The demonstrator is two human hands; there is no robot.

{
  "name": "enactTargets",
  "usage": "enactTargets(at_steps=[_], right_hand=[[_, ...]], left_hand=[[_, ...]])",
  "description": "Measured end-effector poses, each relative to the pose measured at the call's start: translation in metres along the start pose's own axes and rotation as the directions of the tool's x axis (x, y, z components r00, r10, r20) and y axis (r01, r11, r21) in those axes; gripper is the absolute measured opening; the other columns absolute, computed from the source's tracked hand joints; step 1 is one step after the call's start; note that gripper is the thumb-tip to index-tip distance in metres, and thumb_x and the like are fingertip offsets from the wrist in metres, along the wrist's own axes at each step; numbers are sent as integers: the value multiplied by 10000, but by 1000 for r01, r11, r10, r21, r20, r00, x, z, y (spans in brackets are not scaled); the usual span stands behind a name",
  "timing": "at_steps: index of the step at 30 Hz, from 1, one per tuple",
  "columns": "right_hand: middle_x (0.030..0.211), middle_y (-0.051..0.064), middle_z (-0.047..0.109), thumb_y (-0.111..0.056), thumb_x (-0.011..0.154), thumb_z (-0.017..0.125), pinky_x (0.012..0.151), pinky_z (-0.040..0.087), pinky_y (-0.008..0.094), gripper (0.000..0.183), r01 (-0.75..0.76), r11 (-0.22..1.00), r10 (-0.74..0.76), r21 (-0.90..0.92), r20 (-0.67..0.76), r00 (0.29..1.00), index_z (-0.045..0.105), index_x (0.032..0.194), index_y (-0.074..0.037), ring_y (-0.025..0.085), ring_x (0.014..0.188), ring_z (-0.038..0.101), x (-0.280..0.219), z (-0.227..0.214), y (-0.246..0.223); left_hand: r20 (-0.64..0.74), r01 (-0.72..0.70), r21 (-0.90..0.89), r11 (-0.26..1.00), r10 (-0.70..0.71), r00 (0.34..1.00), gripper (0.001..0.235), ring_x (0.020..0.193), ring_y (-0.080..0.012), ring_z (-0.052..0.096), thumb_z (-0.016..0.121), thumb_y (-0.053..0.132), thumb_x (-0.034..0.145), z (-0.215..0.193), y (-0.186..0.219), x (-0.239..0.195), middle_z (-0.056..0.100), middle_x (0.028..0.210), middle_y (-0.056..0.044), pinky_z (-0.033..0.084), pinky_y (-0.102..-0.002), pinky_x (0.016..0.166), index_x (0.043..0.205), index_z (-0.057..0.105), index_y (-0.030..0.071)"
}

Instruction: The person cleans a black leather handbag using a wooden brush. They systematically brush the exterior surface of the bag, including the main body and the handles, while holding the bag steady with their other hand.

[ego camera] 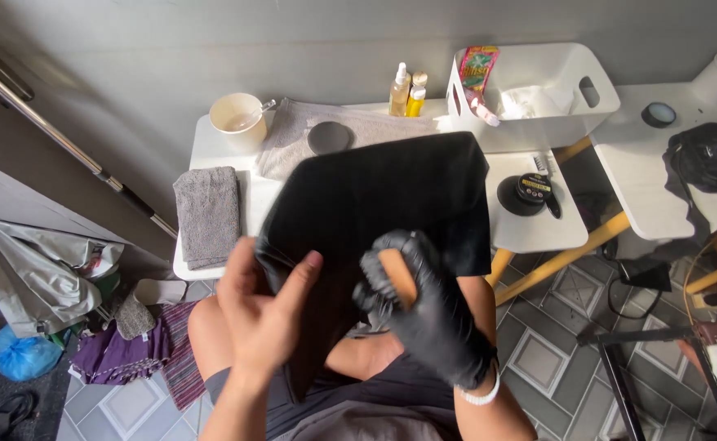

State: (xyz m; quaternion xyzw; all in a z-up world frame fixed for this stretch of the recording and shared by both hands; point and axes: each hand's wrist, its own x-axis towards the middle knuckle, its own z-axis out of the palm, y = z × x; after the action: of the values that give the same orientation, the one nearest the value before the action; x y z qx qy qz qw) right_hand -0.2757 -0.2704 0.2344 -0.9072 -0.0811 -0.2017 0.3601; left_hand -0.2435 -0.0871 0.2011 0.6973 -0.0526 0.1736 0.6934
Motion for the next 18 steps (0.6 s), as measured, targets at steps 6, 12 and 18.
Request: enactTargets(at_steps=[6, 12, 18], right_hand=[[1268, 195, 626, -421, 788, 757, 999, 494, 433, 755, 65, 984, -63, 169, -16, 998, 492, 1336, 26, 334, 1138, 654, -4, -6, 2], [887, 34, 818, -561, 294, 1045, 648, 604, 420, 1256, -334, 914, 384, -232, 222, 896, 496, 1370, -219, 233, 676, 805, -23, -67, -9], [917, 38, 676, -10, 685, 782, 671, 543, 288, 470, -148, 988, 148, -38, 12, 989, 604, 1119, -45, 145, 713, 622, -35, -81, 5]], left_hand=[[184, -268, 33, 963, 258, 948, 151, 576, -104, 627, 766, 9, 820, 29, 48, -33, 663, 748, -39, 499, -213, 526, 916, 652, -18], [292, -481, -73, 874, 480, 827, 317, 635, -259, 565, 725, -24, 812, 51, 47, -66, 596, 816, -161, 544, -340, 663, 1086, 606, -131], [378, -521, -88, 849, 512, 771, 386, 709, -284, 588, 712, -70, 802, 67, 52, -81, 593, 907, -181, 500, -331, 612, 1165, 592, -127]])
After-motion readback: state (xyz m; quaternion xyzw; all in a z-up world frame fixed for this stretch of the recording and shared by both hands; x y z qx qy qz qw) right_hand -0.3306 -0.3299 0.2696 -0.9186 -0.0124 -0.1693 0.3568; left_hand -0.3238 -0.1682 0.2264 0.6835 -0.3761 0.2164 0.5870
